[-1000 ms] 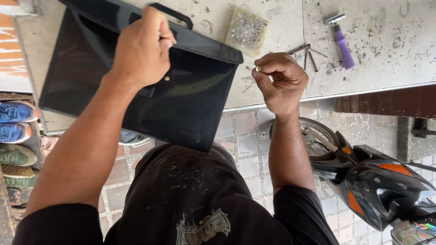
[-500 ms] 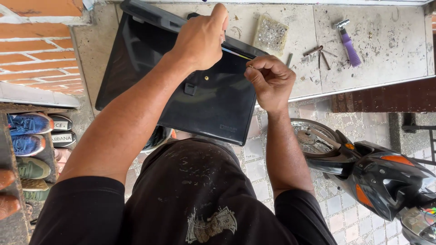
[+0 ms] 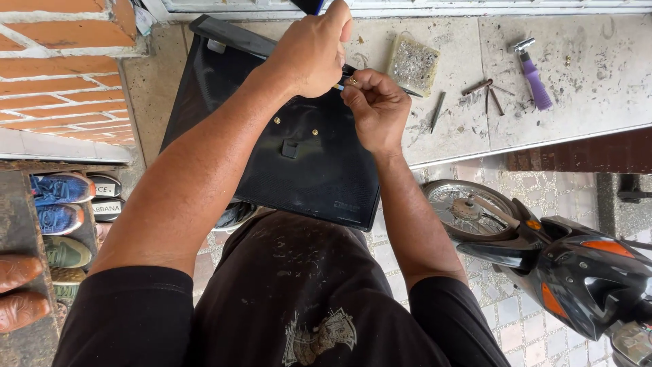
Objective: The person assembles a black speaker by inserting screws and fasteners into the back panel. They use a ratchet wrench to tighten the screws and a screwdriver to adjust internal components.
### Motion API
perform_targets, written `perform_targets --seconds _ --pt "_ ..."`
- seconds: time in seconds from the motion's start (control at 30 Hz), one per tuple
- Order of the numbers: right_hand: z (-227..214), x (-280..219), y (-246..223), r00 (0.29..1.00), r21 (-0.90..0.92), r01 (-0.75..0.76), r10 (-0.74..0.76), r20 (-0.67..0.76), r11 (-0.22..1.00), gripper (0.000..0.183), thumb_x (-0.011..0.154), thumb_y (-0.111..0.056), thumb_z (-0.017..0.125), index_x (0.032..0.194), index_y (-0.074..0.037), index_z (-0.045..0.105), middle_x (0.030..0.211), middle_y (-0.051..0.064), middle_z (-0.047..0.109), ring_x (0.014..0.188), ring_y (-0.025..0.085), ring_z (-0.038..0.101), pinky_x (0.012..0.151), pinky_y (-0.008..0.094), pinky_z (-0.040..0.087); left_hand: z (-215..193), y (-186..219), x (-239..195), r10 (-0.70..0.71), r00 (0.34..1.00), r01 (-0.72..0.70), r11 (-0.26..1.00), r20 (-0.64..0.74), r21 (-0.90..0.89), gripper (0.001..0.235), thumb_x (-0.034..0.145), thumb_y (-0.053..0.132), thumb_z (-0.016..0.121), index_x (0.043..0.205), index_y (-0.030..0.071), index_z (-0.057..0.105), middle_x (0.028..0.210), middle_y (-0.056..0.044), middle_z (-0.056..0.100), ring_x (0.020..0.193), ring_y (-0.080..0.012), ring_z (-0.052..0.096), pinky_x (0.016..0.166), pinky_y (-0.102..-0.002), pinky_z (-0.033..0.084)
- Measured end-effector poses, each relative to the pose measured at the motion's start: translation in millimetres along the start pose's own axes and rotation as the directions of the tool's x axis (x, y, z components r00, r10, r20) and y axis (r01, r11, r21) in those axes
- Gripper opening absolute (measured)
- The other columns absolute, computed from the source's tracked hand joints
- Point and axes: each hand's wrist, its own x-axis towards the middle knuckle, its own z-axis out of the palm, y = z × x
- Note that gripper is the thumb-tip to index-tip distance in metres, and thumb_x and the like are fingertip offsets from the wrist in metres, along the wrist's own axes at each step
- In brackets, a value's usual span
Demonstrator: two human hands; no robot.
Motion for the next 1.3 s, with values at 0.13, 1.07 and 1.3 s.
perform_targets --seconds 0.13,1.07,1.3 --pt "1 3 -1 1.000 -0.055 -0.014 0.013 -0.019 0.998 0.021 0.088 0.011 0.074 0.105 0.000 0.069 0.088 0.013 0.074 0.074 0.016 0.070 0.068 0.026 0.062 -4 5 -1 0.045 0.999 -0.045 0.999 -0.022 -0.023 0.027 0.090 -0.007 0.059 0.104 0.009 0.042 0.077 -0.007 0.071 0.065 -0.0310 0.064 0.056 -0.046 0.045" --pt "-13 14 -6 0.997 0.121 -0.034 0.024 0.079 0.992 0.023 0.089 0.011 0.076 0.107 -0.001 0.070 0.091 0.018 0.073 0.072 0.018 0.068 0.072 0.028 0.061 -6 5 6 0.007 0.999 -0.011 0.993 -0.033 -0.119 0.028 0.084 -0.008 0.050 0.102 0.011 0.039 0.072 -0.003 0.072 0.064 -0.0289 0.068 0.059 -0.045 0.046" --pt "-14 14 -2 0.996 0.093 -0.043 0.035 0.083 0.995 0.022 0.089 0.011 0.076 0.106 -0.001 0.070 0.091 0.017 0.074 0.073 0.017 0.068 0.072 0.027 0.060 -7 8 3 -0.011 0.999 0.007 0.992 -0.030 -0.127 0.029 0.085 -0.008 0.049 0.104 0.011 0.039 0.076 -0.003 0.072 0.067 -0.0276 0.069 0.061 -0.045 0.047"
